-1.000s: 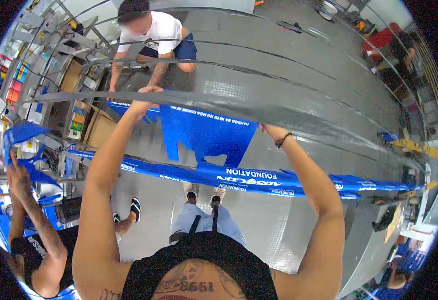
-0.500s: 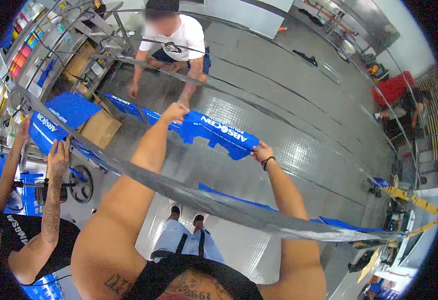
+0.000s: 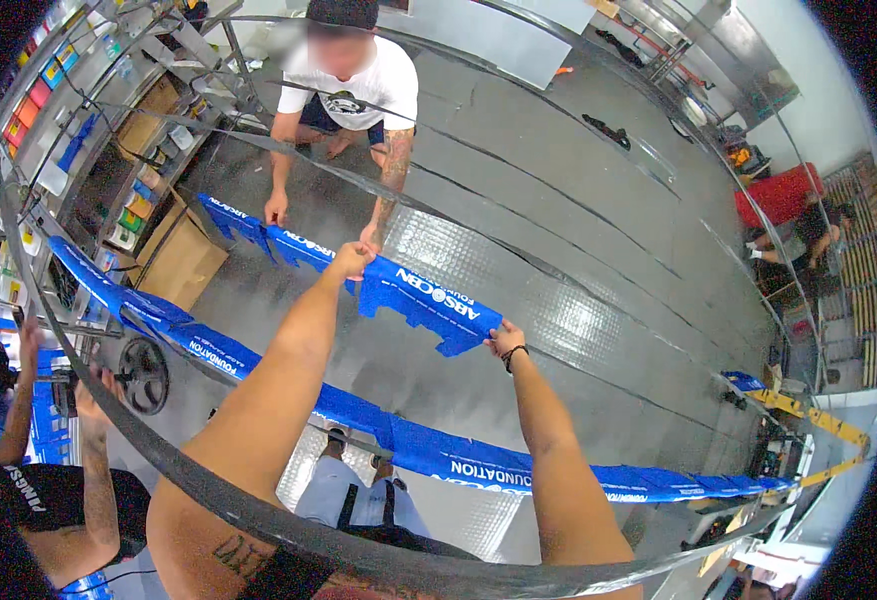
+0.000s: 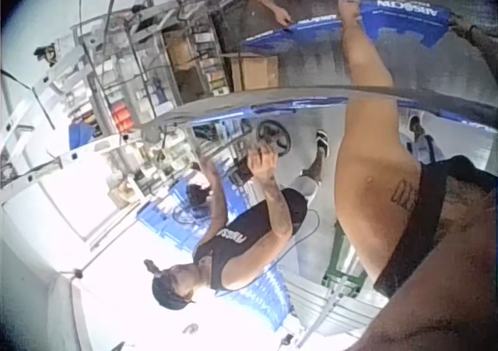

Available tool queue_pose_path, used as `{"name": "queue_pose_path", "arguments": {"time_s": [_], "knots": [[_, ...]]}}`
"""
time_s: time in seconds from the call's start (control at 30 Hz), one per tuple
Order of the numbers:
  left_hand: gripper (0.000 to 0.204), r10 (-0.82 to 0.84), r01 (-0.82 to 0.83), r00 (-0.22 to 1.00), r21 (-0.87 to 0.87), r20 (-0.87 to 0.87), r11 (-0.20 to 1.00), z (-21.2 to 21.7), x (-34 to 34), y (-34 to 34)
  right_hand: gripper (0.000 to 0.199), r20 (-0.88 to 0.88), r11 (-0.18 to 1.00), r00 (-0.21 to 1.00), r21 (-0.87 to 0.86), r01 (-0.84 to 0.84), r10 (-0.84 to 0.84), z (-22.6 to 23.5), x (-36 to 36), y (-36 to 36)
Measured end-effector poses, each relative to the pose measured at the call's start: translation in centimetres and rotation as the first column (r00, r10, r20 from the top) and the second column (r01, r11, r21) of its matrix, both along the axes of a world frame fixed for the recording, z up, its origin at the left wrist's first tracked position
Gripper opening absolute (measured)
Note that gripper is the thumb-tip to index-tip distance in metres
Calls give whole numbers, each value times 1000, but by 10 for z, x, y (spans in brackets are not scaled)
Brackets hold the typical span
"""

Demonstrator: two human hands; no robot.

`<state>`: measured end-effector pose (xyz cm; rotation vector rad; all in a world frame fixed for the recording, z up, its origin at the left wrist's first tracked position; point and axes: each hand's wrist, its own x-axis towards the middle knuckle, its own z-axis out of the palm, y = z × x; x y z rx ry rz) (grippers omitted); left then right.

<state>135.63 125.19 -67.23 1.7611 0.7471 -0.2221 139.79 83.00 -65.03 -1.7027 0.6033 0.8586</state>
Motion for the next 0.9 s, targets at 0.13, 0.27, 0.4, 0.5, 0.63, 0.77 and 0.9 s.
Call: {"name": "queue_pose_path", "arguments": {"time_s": [0.13, 0.27, 0.4, 0.5, 0.63, 0.77, 0.9], "knots": [[18, -12, 14, 999, -46, 43, 999, 6, 8, -17, 55, 13, 1000, 1000, -4, -10, 10, -8, -1, -16], [15, -8, 11, 992, -27, 129, 1000, 5, 3, -3, 54, 25, 999, 999, 20, -37, 36, -7, 2, -3], [13, 84, -74, 986, -70, 146, 995, 10, 6, -13, 56, 13, 999, 999, 23, 46, -46, -11, 1, -4], [13, 81, -77, 985, -37, 150, 996, 12, 7, -15, 58, 20, 1000, 1000, 1, 10, -10, -11, 2, -5], [16, 62, -61, 992, -10, 109, 998, 3, 3, -5, 60, -1, 999, 1000, 31, 9, -9, -11, 4, 7], [18, 28, -52, 983, 131, 180, 990, -5, 5, -5, 65, 21, 1000, 999, -3, -29, 29, -16, 8, 2], [31, 3, -3, 1000, 193, 2, 981, -3, 2, 0, 71, -75, 996, 997, -88, -14, 8, -11, 3, 7]]}}
